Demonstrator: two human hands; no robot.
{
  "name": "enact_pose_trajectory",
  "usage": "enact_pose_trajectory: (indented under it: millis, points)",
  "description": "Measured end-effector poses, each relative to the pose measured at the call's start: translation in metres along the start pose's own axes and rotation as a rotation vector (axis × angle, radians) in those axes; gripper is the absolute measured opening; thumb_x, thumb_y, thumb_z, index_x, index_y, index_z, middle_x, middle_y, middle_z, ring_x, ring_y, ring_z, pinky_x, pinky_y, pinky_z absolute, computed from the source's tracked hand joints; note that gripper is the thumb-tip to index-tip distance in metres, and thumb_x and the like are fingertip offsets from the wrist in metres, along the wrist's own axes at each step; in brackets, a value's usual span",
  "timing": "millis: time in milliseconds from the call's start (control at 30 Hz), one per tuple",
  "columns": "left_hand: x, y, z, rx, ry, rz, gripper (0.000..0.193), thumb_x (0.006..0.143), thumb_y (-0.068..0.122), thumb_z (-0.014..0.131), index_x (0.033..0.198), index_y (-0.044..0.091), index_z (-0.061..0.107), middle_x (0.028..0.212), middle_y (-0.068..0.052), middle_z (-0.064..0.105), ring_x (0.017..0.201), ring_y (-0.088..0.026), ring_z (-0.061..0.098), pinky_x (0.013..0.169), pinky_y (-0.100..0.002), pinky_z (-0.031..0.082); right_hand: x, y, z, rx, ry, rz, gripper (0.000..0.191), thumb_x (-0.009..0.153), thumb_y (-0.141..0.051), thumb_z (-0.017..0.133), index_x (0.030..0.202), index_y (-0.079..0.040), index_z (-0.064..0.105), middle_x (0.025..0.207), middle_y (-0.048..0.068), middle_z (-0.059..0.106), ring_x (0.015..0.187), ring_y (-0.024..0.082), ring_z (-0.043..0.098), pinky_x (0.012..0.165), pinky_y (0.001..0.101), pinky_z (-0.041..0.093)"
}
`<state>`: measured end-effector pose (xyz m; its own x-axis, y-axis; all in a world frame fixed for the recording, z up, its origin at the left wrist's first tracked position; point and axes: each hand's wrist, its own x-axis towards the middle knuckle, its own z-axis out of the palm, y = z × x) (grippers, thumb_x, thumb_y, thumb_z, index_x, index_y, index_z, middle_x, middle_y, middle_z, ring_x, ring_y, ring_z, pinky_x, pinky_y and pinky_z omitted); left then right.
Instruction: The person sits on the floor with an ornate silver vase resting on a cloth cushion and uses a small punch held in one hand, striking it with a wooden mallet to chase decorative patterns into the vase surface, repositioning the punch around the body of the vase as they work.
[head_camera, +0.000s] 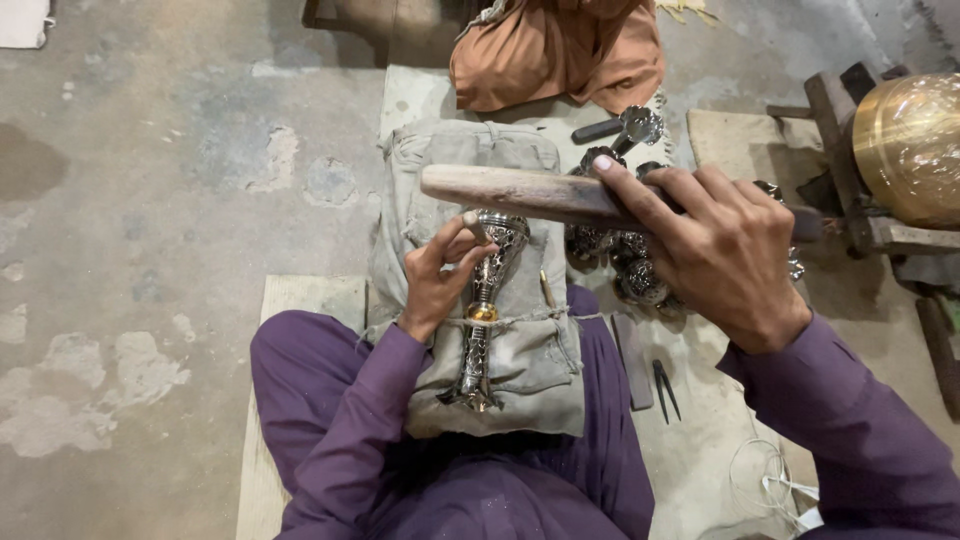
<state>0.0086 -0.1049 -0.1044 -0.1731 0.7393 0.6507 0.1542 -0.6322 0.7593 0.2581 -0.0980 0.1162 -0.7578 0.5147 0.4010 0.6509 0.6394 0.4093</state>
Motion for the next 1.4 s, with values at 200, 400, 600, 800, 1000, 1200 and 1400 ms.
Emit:
enact_pose_trajectory:
  millis: [200,400,600,800,1000,1200,1400]
  points:
    - [0.0,0.001,0.0,-0.01,-0.036,-0.029,0.05,0.095,0.001,0.075,0.142,0.008,0.056,0.109,-0.014,0.078,0.101,-0.021,0.078,0.085,-0.031,0.067,0.005,0.002,0.006,0.211,-0.01,0.043,0.07,0.089,-0.014,0.072,0.156,-0.023,0.055,0.111,0.004,0.072,0.087,0.02,0.068,0.072,0.0365,0.055]
    - [-0.001,0.0,0.001,-0.03,-0.043,-0.029,0.047,0.098,0.0,0.073,0.141,0.009,0.056,0.112,-0.014,0.078,0.104,-0.021,0.078,0.088,-0.031,0.067,0.002,0.004,0.016,-0.072,-0.061,-0.048,0.062,0.098,-0.014,0.071,0.154,-0.033,0.052,0.103,0.0,0.075,0.079,0.017,0.069,0.064,0.0341,0.058]
    - [-0.003,0.0,-0.001,-0.038,-0.065,-0.086,0.043,0.098,0.0,0.072,0.139,0.007,0.058,0.111,-0.015,0.078,0.104,-0.022,0.079,0.085,-0.032,0.067,0.002,0.0,0.012,-0.189,-0.047,-0.062,0.063,0.096,-0.013,0.07,0.152,-0.037,0.055,0.102,-0.003,0.075,0.078,0.015,0.068,0.061,0.0317,0.055]
    - [-0.002,-0.002,0.001,-0.003,-0.051,-0.058,0.043,0.098,0.001,0.073,0.139,0.008,0.058,0.112,-0.014,0.078,0.104,-0.023,0.079,0.086,-0.032,0.068,0.0,0.003,0.017,-0.191,-0.144,-0.057,0.064,0.094,-0.011,0.072,0.151,-0.036,0.058,0.092,-0.003,0.073,0.072,0.015,0.067,0.055,0.0301,0.052]
    - [0.0,-0.001,0.0,-0.068,-0.067,-0.068,0.046,0.098,0.0,0.072,0.141,0.007,0.058,0.113,-0.015,0.078,0.103,-0.024,0.079,0.085,-0.033,0.068,0.0,0.003,0.023,0.09,-0.132,0.043,0.057,0.102,-0.016,0.071,0.157,-0.026,0.056,0.097,0.003,0.071,0.076,0.016,0.067,0.058,0.0289,0.053]
    - [0.0,-0.001,-0.001,-0.076,-0.082,-0.076,0.046,0.099,-0.001,0.07,0.143,0.008,0.057,0.114,-0.015,0.077,0.103,-0.023,0.079,0.086,-0.034,0.068,-0.003,0.001,0.018,0.343,-0.015,0.108,0.074,0.083,-0.013,0.068,0.153,-0.023,0.047,0.102,0.009,0.071,0.074,0.022,0.067,0.064,0.035,0.057]
    - [0.002,-0.002,-0.001,-0.069,-0.093,-0.079,0.049,0.098,0.0,0.071,0.144,0.009,0.057,0.116,-0.015,0.077,0.104,-0.023,0.078,0.088,-0.034,0.068,-0.007,0.006,0.03,0.198,-0.034,0.061,0.065,0.099,-0.011,0.066,0.16,-0.026,0.049,0.11,0.006,0.073,0.082,0.02,0.069,0.061,0.0313,0.054]
